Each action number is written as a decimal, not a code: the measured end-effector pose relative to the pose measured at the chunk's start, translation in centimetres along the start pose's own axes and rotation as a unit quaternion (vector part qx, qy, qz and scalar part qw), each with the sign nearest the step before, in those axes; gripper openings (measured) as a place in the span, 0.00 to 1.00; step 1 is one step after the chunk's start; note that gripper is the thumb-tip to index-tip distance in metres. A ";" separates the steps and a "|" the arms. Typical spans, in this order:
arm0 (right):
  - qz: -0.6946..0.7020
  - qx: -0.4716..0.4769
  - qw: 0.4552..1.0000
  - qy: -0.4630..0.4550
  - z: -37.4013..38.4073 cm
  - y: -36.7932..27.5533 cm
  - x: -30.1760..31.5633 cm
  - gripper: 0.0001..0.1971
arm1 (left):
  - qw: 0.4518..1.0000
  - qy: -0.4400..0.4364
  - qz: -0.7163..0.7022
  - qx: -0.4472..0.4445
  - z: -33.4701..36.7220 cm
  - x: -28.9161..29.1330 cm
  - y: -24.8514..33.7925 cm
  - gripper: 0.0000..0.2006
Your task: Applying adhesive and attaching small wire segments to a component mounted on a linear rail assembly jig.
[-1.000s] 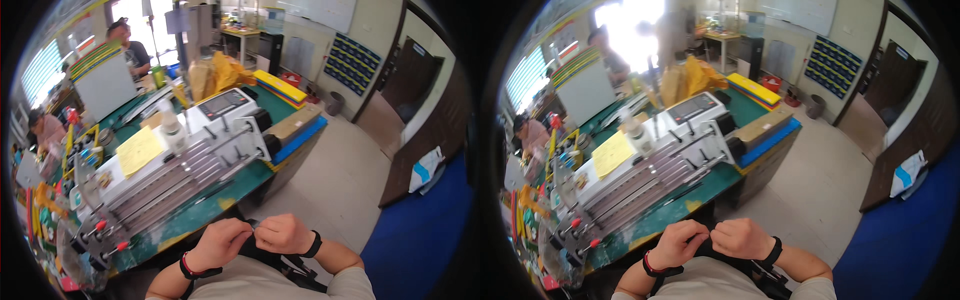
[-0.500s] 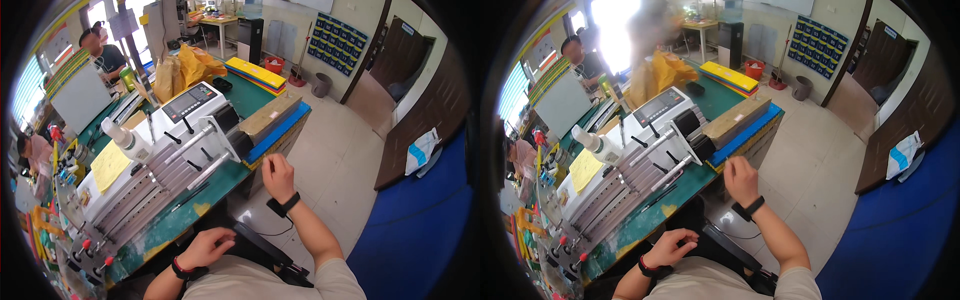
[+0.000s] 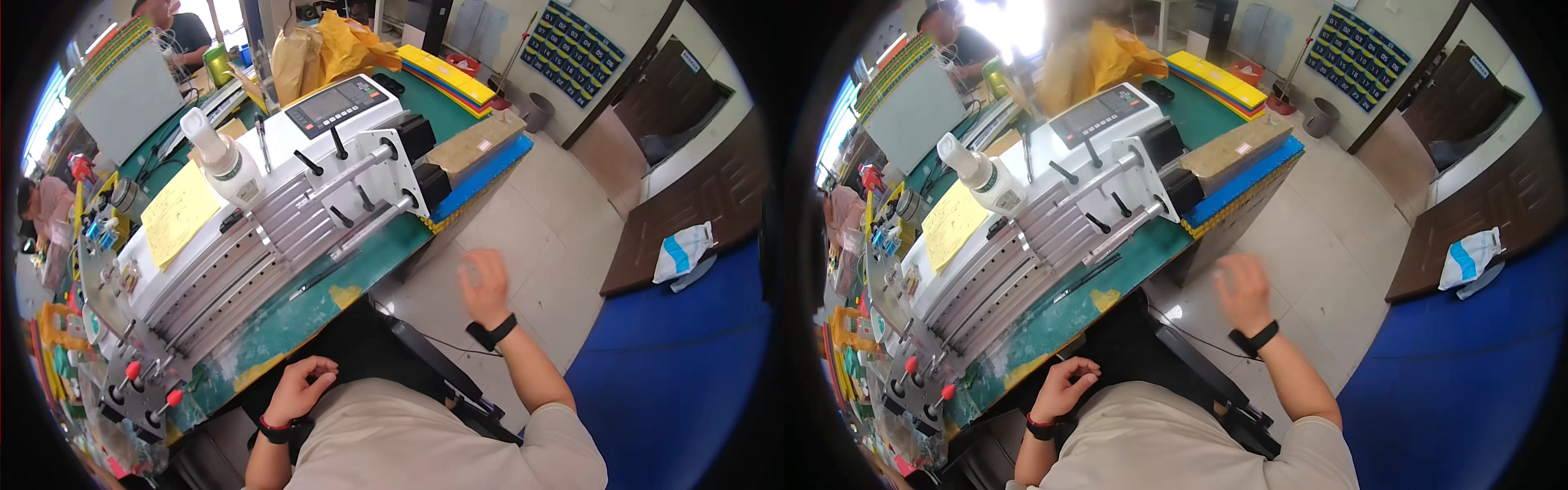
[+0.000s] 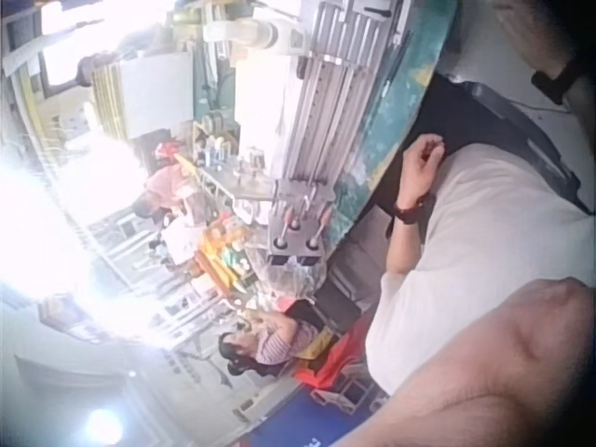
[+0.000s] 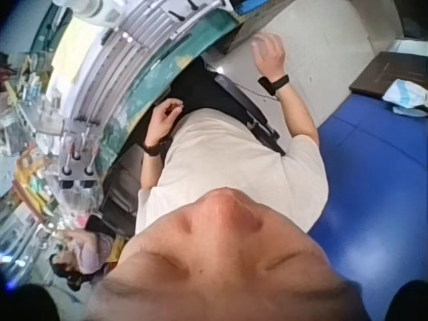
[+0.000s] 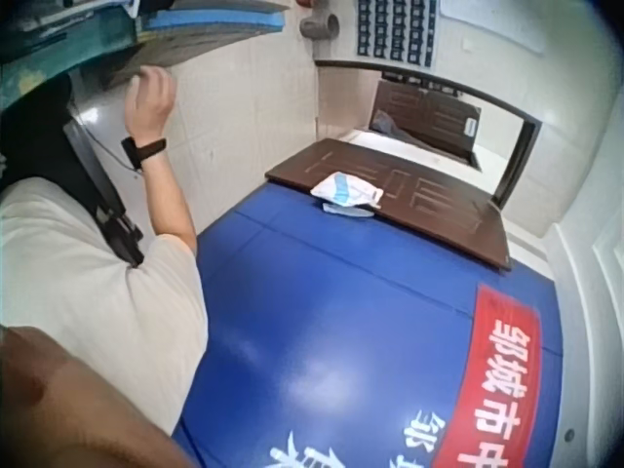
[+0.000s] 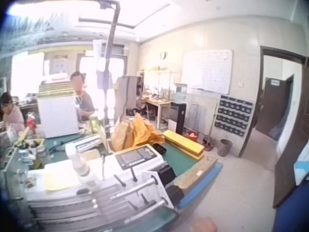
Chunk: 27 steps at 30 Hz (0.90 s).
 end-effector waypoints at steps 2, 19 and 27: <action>0.103 0.003 0.990 -0.092 -0.6 -1.9 -2.8 0.17 | 1.000 0.007 -0.017 -0.010 -0.2 0.0 -1.0 0.09; 0.171 -0.037 0.978 0.111 8.9 -13.0 12.5 0.07 | 0.987 0.041 -0.005 -0.156 -8.8 4.5 7.3 0.10; 0.416 -0.064 0.896 -0.143 17.8 -27.8 5.5 0.32 | 0.927 0.078 0.022 -0.367 -13.5 6.9 11.2 0.09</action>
Point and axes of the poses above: each hand's wrist, its own z-axis towards the middle knuckle, its own x-axis out of the back of the hand, y = z × x, the point moved 3 cm from there along z, towards the middle knuckle, and after that the axes turned 2 degrees about -x, right-handed, at the moved point
